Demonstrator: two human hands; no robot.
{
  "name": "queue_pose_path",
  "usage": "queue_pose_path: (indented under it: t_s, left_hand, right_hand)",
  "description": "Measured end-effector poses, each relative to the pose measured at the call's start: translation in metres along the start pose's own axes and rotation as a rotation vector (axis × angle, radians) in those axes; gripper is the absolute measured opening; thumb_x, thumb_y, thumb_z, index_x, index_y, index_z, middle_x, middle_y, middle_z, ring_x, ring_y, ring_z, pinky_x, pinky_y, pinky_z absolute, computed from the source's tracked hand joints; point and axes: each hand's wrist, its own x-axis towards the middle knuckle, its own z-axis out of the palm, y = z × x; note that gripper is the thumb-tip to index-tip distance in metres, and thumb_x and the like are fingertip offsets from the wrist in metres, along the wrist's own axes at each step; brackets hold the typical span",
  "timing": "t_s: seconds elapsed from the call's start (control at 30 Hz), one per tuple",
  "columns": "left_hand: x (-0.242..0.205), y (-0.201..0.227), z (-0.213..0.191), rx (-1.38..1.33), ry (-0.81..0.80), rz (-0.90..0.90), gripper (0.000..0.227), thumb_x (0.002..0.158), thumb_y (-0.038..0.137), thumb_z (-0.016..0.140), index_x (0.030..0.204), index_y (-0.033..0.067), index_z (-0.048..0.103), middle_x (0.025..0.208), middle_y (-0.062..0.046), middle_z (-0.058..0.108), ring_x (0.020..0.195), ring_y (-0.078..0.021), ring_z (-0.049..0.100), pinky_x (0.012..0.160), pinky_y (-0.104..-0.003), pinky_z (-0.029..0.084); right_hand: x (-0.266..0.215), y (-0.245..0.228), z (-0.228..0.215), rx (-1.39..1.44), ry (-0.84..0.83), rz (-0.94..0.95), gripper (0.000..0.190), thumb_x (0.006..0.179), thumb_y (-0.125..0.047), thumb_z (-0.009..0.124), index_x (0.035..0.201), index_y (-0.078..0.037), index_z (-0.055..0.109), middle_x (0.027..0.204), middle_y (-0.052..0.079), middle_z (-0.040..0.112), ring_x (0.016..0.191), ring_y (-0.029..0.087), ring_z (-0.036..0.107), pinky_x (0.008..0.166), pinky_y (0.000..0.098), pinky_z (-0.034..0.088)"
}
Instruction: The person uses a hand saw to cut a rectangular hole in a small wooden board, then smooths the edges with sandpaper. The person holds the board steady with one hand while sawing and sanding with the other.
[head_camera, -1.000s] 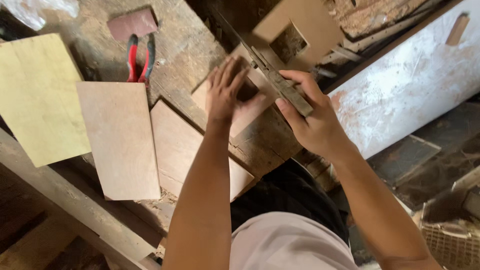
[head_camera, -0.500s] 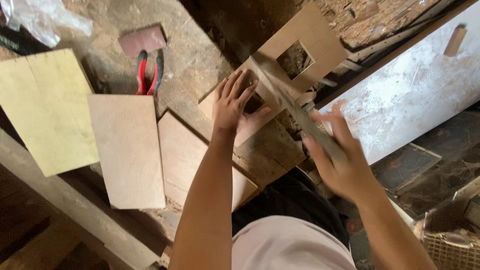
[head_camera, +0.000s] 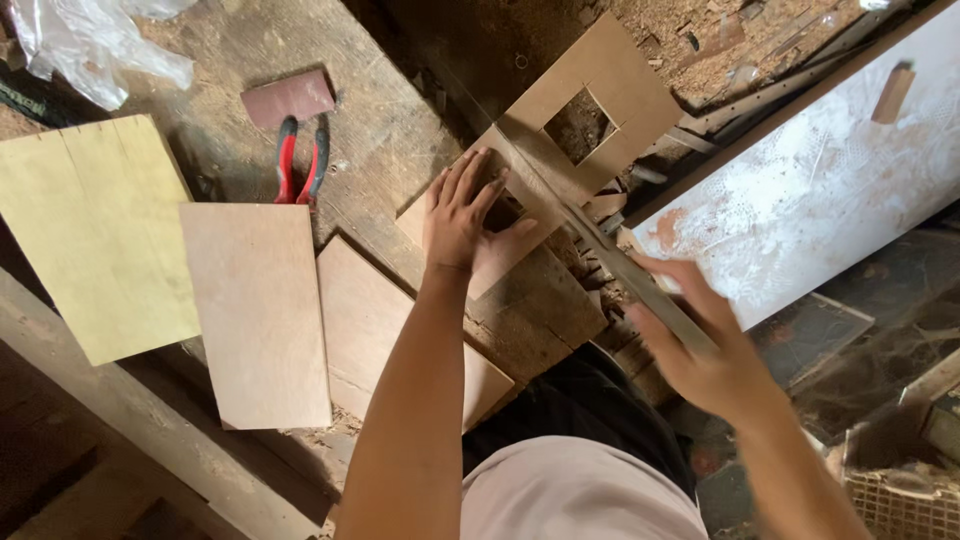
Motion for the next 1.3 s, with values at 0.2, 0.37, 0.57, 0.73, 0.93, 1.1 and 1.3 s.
queue_pose_path:
  t_s: [0.2,0.37,0.57,0.73,0.93,1.1,1.3]
  left_hand:
    - [0.002,-0.004,0.008,0.075,-0.018,0.048,0.084,0.078,0.087,0.065,0.139,0.0291,0.062,0.160,-0.007,0.044,0.147,-0.0286,0.041,0.125,-0.049,0.026]
    - [-0.001,-0.005,0.007,0.051,-0.070,0.017,0.090,0.077,0.086,0.063,0.144,0.0253,0.059,0.161,-0.005,0.041,0.150,-0.0255,0.037,0.125,-0.050,0.022]
    - [-0.009,-0.005,0.006,-0.055,-0.010,0.006,0.081,0.085,0.079,0.068,0.147,0.0285,0.059,0.167,-0.002,0.043,0.156,-0.0233,0.037,0.131,-0.048,0.024]
    - [0.004,-0.001,0.001,-0.032,-0.044,-0.002,0.087,0.075,0.084,0.067,0.142,0.0290,0.061,0.160,-0.006,0.045,0.150,-0.0246,0.038,0.125,-0.049,0.025]
    - [-0.002,-0.005,0.010,0.033,-0.101,0.034,0.084,0.076,0.085,0.066,0.139,0.0293,0.062,0.161,-0.005,0.043,0.150,-0.0254,0.038,0.126,-0.047,0.024]
    - [0.000,-0.014,0.023,0.184,-0.006,0.121,0.086,0.078,0.084,0.067,0.145,0.0313,0.061,0.165,-0.002,0.041,0.153,-0.0223,0.036,0.130,-0.045,0.022]
    - [-0.001,-0.010,0.014,0.051,-0.126,-0.011,0.081,0.077,0.081,0.071,0.139,0.0285,0.062,0.162,-0.002,0.043,0.151,-0.0220,0.038,0.129,-0.045,0.023]
  right_hand:
    - [0.011,0.007,0.011,-0.035,0.020,-0.113,0.034,0.100,-0.012,0.062,0.132,-0.006,0.051,0.071,0.003,0.065,0.050,0.006,0.056,0.041,0.0243,0.039]
    - [0.092,0.003,0.049,-0.004,0.064,-0.308,0.021,0.112,-0.015,0.059,0.130,-0.008,0.050,0.079,0.003,0.065,0.057,0.007,0.057,0.048,0.0261,0.044]
    - [0.062,-0.001,0.027,-0.013,0.027,-0.213,0.026,0.107,-0.013,0.060,0.131,-0.005,0.053,0.079,0.007,0.058,0.060,0.009,0.051,0.052,0.0286,0.042]
    - [-0.017,-0.015,-0.013,-0.054,-0.005,0.187,0.034,0.098,-0.018,0.063,0.131,-0.010,0.057,0.063,0.003,0.063,0.044,0.008,0.050,0.038,0.0280,0.033]
    - [0.044,0.009,0.014,-0.094,0.108,-0.396,0.020,0.109,-0.013,0.054,0.127,-0.004,0.053,0.091,0.010,0.057,0.060,0.007,0.052,0.048,0.0250,0.042]
    - [0.133,0.016,0.064,-0.028,0.137,-0.499,0.014,0.116,-0.013,0.053,0.126,-0.004,0.049,0.084,0.003,0.059,0.060,0.007,0.055,0.050,0.0215,0.044]
    - [0.075,-0.001,0.047,0.052,0.073,-0.255,0.034,0.108,-0.017,0.058,0.137,-0.003,0.048,0.071,0.002,0.059,0.058,0.008,0.057,0.049,0.0238,0.043]
